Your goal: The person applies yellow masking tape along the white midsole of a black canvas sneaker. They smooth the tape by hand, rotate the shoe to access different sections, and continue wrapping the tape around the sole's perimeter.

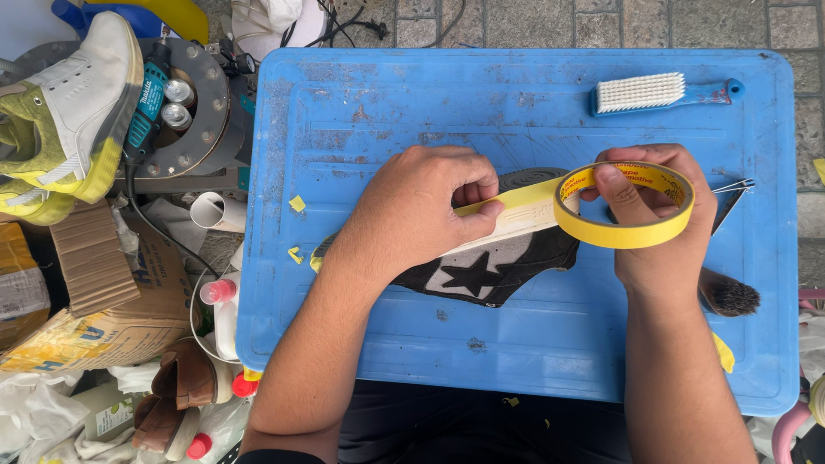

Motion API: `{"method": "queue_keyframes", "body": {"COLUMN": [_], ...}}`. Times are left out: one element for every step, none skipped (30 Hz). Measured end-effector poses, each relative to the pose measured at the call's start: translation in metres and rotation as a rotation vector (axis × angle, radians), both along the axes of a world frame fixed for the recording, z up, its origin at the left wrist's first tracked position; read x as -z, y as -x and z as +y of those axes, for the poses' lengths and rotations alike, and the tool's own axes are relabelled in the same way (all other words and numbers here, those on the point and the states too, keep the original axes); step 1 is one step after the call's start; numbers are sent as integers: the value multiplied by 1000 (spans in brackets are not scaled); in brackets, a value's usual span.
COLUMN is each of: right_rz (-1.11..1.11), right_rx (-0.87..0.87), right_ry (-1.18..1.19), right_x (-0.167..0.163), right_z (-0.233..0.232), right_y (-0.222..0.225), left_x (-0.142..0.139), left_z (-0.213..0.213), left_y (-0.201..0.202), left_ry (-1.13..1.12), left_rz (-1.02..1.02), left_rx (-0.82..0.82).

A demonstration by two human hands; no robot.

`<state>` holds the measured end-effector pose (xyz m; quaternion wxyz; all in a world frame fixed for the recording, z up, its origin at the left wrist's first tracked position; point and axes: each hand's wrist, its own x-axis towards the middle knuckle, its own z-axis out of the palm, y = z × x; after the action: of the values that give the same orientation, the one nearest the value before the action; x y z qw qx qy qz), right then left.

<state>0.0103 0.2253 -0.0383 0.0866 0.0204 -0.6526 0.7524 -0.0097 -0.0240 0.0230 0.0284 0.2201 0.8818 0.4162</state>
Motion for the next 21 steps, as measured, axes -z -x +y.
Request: {"method": "queue_keyframes", "body": {"right_rz": [3, 5, 25, 44, 64, 64, 63, 63, 62, 59, 55, 59, 62, 64, 69, 74, 77, 74, 70, 66, 64], "right_rx": [-3, -6, 16, 38, 59, 54, 50, 44, 36, 28, 21, 20, 20, 19, 18, 18, 19, 23, 27, 32, 35], "right_ry": [2, 4, -44, -91, -138, -149, -159, -169, -133, -96, -58, -71, -83, -95, -95, -95, -95, -107, -119, -130, -128], "right_x": [0, 1, 1, 2, 4, 5, 5, 6, 7, 8, 8, 9, 9, 8, 8, 8, 8, 7, 7, 6, 5], "right_z": [0, 0, 1, 1, 1, 1, 2, 3, 3, 4, 4, 5, 5, 6, 6, 6, 5, 5, 4, 4, 3], "right_y": [0, 0, 1, 1, 2, 2, 1, 1, 1, 2, 2, 2, 1, 1, 1, 1, 1, 0, 0, -1, -1], "left_x": [0, 0, -1, -1, -1, -1, -1, -1, -1, -1, 0, -1, -1, -1, -1, -2, -2, -2, -2, -2, -2], "left_z": [0, 0, 0, 0, 1, 2, 3, 4, 4, 5, 5, 4, 3, 1, -1, -4, -6, -7, -7, -8, -8], "left_y": [0, -1, -1, -1, -2, -2, -3, -3, -3, -3, -3, -3, -2, -2, -1, 0, 0, 1, 1, 1, 1], "left_ry": [-2, -4, 2, 8, 14, 31, 47, 63, 67, 70, 73, 37, 0, -36, -54, -72, -91, -95, -99, -104, -98], "left_rz": [2, 4, 6, 7, 9, 17, 26, 34, 30, 24, 18, 22, 25, 27, 33, 39, 43, 46, 48, 51, 46], "left_rx": [-1, -1, -3, -5, -8, -18, -29, -40, -45, -49, -53, -45, -37, -29, -15, -2, 13, 17, 21, 25, 27]}}
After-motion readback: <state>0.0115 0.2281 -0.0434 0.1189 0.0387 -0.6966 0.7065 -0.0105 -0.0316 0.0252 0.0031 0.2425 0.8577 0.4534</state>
